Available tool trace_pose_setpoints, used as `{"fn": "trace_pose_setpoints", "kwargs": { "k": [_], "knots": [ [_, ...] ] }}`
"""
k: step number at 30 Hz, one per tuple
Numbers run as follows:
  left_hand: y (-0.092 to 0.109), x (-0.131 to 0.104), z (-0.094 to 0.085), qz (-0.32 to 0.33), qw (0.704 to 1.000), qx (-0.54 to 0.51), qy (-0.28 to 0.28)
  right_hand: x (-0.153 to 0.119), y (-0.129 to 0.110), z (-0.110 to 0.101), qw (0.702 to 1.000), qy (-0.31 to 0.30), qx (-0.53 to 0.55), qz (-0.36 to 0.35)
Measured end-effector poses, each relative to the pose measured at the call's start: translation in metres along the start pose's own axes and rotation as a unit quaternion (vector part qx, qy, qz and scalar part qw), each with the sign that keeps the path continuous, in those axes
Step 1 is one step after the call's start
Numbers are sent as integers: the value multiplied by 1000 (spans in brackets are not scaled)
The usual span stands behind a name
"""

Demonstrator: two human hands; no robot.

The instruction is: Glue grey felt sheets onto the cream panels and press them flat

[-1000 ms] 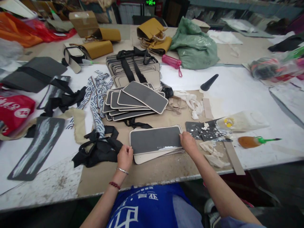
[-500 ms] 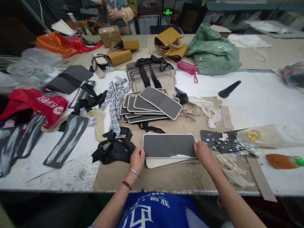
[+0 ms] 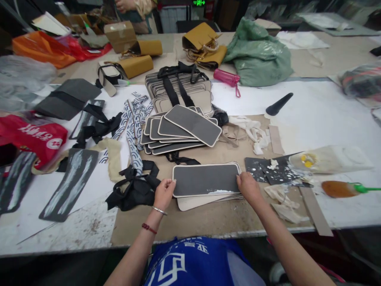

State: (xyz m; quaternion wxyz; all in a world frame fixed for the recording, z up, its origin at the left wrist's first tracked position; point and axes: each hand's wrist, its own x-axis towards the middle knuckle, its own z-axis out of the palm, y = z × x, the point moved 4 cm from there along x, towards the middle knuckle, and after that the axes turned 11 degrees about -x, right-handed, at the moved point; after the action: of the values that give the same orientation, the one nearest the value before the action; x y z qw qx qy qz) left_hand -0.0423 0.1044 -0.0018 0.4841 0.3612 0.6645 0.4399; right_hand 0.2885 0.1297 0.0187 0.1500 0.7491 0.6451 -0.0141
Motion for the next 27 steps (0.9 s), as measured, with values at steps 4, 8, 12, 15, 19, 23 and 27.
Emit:
{"fn": "trace_pose_setpoints", "kwargs": {
  "k": [4, 8, 12, 15, 19, 23, 27],
  "knots": [
    [1, 4, 3, 16, 999, 8, -50, -1, 0, -1, 1000, -11, 13, 5],
    [-7, -5, 0, 16, 998, 32, -45, -2, 0, -2, 1000, -13, 14, 11],
    [-20, -22, -3, -1, 999, 36, -20, -4, -1, -4, 1000, -13, 12, 8],
    [-25, -28, -2, -11, 999, 31, -4, -5, -2, -7, 1000, -14, 9, 7],
    [-25, -29, -1, -17, 999, 34, 3, -4, -2, -9, 1000, -21, 6, 2],
    [-22, -29, -3, -10, 997, 70, 16, -2, -3, -8, 1000, -28, 6, 2],
    [-18, -31, -2, -5, 996, 86, 16, -2, -5, -7, 1000, -28, 8, 8]
  ]
}}
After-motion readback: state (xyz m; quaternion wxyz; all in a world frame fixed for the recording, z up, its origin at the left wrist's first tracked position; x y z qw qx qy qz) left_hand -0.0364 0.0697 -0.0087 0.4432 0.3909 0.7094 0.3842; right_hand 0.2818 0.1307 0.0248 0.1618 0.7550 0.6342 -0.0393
